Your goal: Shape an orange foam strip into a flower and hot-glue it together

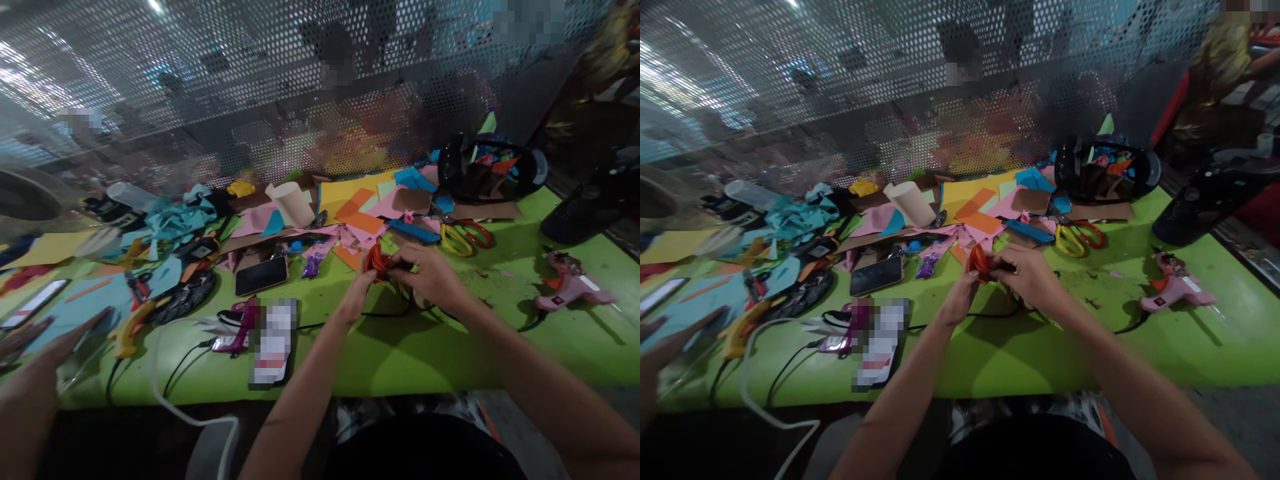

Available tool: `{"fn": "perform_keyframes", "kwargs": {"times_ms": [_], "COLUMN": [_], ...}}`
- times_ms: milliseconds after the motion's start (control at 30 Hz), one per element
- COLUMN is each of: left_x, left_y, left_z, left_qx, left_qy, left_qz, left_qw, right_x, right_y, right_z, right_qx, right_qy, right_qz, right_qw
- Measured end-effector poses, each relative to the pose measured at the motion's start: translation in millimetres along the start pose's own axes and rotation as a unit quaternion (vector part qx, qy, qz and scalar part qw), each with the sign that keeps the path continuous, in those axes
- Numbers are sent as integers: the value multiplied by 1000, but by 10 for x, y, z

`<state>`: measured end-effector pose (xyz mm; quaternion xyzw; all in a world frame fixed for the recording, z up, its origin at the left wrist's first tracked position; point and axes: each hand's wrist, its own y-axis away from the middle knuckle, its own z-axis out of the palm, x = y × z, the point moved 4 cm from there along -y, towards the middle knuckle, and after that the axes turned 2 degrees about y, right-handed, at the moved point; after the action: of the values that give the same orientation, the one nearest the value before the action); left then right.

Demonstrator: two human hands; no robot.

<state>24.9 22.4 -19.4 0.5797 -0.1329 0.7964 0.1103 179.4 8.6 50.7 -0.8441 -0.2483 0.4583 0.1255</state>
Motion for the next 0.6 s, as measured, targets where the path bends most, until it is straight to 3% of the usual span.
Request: {"fn": "perform_keyframes", "kwargs": {"times_ms": [233,600], "left_x": [51,34], "left_y": [5,32], "left_z": [27,-2], "left_qx": [6,-1], "left_qy": [18,6], "left_qz": [-2,-10], "left_qw": [1000,1000], "right_x": [37,-11], "right_y": [0,-1], "right_z": [4,15], "right_qx": [-33,-16], "right_qy": [-40,23], "right_qz": [11,-29], "right_qw": [999,999]}}
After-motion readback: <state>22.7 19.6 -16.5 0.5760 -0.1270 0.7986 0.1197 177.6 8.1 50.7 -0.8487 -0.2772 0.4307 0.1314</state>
